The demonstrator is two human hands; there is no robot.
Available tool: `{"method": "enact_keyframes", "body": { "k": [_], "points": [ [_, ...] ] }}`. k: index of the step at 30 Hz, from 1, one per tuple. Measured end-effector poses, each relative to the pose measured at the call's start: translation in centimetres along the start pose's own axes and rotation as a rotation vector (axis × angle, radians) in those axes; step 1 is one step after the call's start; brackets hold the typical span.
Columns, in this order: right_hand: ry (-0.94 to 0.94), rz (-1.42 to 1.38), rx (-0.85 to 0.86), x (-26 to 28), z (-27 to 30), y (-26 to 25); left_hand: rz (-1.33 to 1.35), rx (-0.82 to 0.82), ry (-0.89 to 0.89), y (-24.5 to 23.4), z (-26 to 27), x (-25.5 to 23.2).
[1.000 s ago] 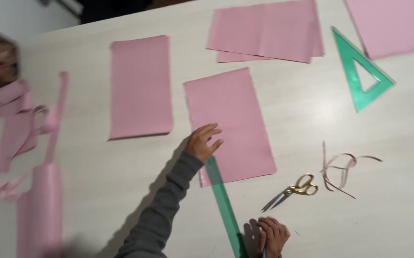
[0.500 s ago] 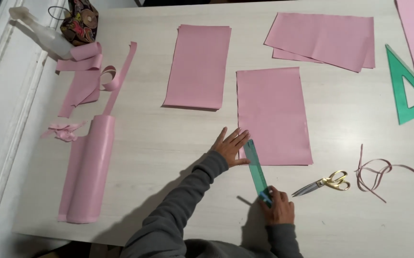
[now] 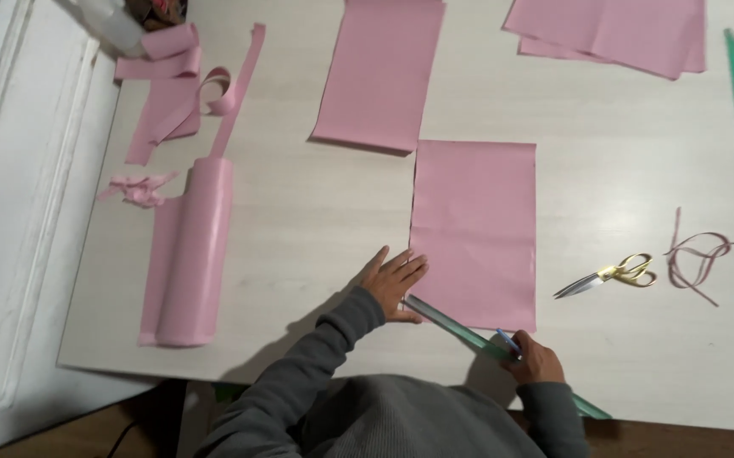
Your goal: The person is measuring and cutting pieces of pink leather on a workshop table.
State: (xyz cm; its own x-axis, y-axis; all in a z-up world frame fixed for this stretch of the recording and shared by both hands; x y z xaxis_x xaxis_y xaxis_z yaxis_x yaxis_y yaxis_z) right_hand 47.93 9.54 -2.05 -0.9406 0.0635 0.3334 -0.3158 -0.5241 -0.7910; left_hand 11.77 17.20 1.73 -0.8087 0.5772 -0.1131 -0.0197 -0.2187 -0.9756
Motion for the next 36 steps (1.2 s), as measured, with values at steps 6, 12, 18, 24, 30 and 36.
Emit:
{"method": "enact_keyframes", "body": {
  "k": [6,12,18,24,30,36],
  "points": [
    [-0.081,-0.267,0.184,0.7,3.4,-4.0,0.064,0.133,-0.038,0.4,9.5,-1.2],
    [-0.147,-0.172,0.103,1.9,0.9,-6.0,0.336,0.0,-0.149,3.3,14.8,-0.5],
    [-0.287,0.017,0.137,6.5,-1.8,-3.9,0.458,-0.474,-0.632,0.6,13.1,1.3],
    [-0.234,0.045,0.039,5.2,-1.3,-3.7,0.516,-0.258,-0.712,2.5,11.1,7.5],
    [-0.151,0.078,-0.149,3.4,1.2,-6.8,0.622,-0.068,-0.472,2.4,6.9,14.6],
    [-0.1,-0.014,-0.225,-0.3,2.3,-6.1,0.473,-0.149,-0.301,-4.7,2.9,15.5]
  ]
}}
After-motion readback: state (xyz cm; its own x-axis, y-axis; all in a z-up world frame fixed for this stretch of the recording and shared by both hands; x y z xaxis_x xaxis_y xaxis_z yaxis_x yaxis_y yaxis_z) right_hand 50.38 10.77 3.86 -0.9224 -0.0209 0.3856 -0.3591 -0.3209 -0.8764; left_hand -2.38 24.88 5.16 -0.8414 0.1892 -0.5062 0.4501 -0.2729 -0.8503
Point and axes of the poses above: each hand's wrist, its own z-axis away from the middle knuckle, its own y-axis out of the palm, x = y × z, the point moved 3 cm from there along -z, towards the middle knuckle, and after that the axes turned 9 degrees about x, right-handed, at the moved point
